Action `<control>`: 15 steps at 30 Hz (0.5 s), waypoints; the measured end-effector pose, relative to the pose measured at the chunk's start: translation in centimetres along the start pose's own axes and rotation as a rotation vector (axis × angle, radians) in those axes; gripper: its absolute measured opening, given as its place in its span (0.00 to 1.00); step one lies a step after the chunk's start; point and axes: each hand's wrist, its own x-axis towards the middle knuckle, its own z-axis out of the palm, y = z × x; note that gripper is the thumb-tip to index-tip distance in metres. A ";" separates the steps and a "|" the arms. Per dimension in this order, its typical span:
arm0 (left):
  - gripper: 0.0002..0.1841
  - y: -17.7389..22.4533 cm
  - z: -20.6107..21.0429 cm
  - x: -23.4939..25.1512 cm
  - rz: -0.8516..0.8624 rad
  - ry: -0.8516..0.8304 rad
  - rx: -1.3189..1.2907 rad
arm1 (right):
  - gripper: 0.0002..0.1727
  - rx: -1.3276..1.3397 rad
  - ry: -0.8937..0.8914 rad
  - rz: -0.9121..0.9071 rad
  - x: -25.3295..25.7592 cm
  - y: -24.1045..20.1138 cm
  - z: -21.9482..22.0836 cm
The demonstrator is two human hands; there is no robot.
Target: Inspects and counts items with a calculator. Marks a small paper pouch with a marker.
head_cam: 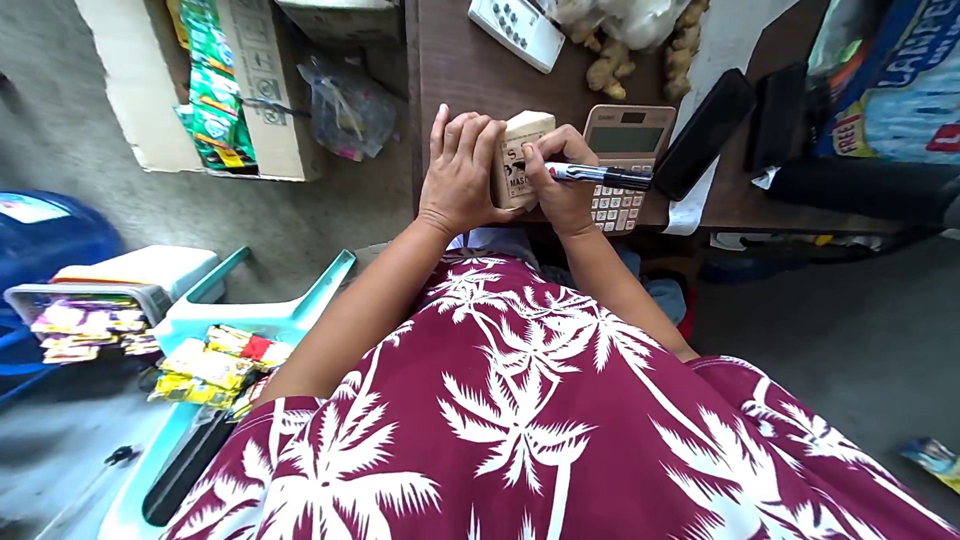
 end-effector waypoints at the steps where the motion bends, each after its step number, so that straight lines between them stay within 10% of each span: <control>1: 0.61 0.0 0.0 0.0 0.000 0.005 0.001 | 0.05 -0.002 0.013 -0.002 0.0 0.1 0.0; 15: 0.61 0.1 0.0 0.0 0.003 0.007 0.005 | 0.06 -0.005 0.022 0.004 -0.1 0.0 0.1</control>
